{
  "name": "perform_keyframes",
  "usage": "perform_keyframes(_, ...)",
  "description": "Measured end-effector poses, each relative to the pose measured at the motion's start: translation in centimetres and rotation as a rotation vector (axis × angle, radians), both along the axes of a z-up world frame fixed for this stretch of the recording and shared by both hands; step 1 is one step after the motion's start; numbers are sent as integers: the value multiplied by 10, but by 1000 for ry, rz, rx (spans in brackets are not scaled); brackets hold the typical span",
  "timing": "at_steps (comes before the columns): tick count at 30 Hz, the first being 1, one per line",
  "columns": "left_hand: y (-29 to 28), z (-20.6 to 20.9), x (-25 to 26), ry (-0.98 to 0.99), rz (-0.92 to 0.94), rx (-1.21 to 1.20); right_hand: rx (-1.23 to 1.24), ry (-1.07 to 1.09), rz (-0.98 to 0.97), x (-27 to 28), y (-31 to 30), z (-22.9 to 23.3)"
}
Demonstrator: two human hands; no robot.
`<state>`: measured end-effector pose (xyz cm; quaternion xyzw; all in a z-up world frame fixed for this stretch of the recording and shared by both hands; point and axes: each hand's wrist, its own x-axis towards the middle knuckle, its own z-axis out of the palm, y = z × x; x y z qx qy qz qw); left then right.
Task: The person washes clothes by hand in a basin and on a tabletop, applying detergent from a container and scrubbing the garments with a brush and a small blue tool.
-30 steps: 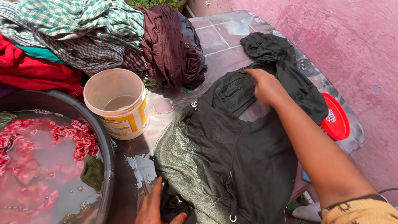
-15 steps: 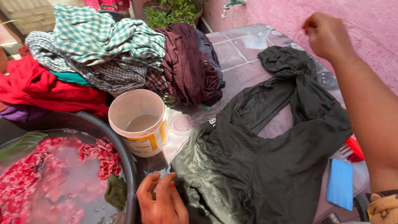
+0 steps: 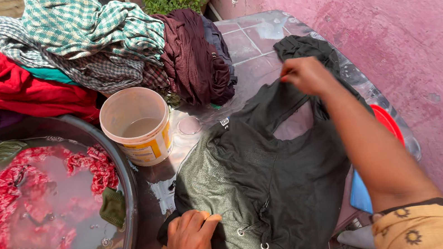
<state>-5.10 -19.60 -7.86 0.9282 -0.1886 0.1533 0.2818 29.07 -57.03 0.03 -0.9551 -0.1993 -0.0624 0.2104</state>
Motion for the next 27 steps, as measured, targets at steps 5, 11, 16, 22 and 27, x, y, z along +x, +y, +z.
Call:
perform_keyframes(5,31,-23,-22,-141,-141,-319,234,132,-297,-65,-124,32)
perform_keyframes(11,41,-19,-19,-5,-47,-311,8,139,-528,-83,-159,21)
perform_keyframes(16,19,20,9,249,392,-29,-225,-72,-229,-20,-73,-27)
perform_keyframes(22,16,31,9,372,321,-92,-271,259,-605,43,-62,-90)
perform_keyframes(27,1,55,41,84,452,-154,295,13,-706,95,-75,-57)
